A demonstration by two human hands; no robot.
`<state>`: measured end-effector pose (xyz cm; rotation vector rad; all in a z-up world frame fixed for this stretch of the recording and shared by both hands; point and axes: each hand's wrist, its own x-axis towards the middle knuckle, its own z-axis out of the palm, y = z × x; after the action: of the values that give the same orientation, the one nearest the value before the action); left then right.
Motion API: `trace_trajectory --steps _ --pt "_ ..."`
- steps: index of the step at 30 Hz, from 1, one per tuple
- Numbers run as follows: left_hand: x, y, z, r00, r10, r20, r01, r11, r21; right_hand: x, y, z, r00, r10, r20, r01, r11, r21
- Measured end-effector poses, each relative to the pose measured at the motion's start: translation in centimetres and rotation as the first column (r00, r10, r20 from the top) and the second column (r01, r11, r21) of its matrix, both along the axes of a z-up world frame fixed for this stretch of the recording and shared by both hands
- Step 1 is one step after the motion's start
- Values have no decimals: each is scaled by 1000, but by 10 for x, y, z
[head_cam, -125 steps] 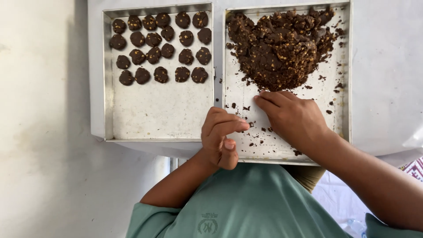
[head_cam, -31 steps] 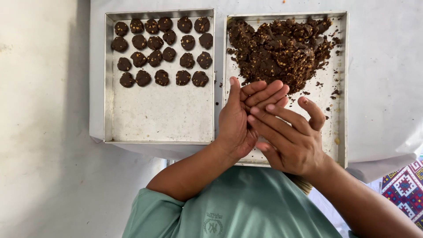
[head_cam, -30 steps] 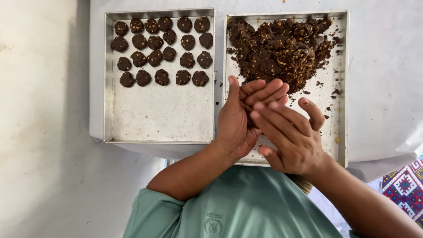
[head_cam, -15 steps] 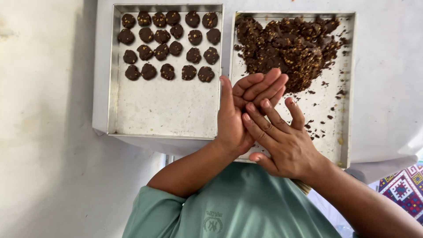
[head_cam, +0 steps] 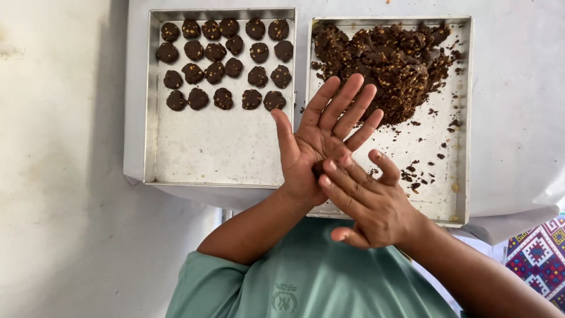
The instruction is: The person repeatedly takes small portions of a dark, crumbly food mixture from a tray, rolls them into balls between the palms, and places the finished balls onto a second tray. The process continues throughout the clip with consistent hand motions and growing accumulation of shaped balls.
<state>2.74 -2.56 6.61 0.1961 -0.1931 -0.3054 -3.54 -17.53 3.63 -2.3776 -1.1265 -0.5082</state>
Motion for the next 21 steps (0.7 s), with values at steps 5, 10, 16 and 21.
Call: trace_trajectory --steps 5,10,16,21 --pt "4 -5 24 864 -235 -444 126 957 -261 2 2 7 998 10 63 -4 996 -89" --pt "2 4 38 884 -211 -418 112 962 -248 17 -11 24 983 -170 68 176 979 -98" --pt "7 -1 36 870 -114 -480 71 992 -106 14 -15 21 985 -173 28 175 974 -142" --pt "3 -5 10 958 -143 -250 138 990 -36 26 -15 32 975 -221 32 223 971 -91"
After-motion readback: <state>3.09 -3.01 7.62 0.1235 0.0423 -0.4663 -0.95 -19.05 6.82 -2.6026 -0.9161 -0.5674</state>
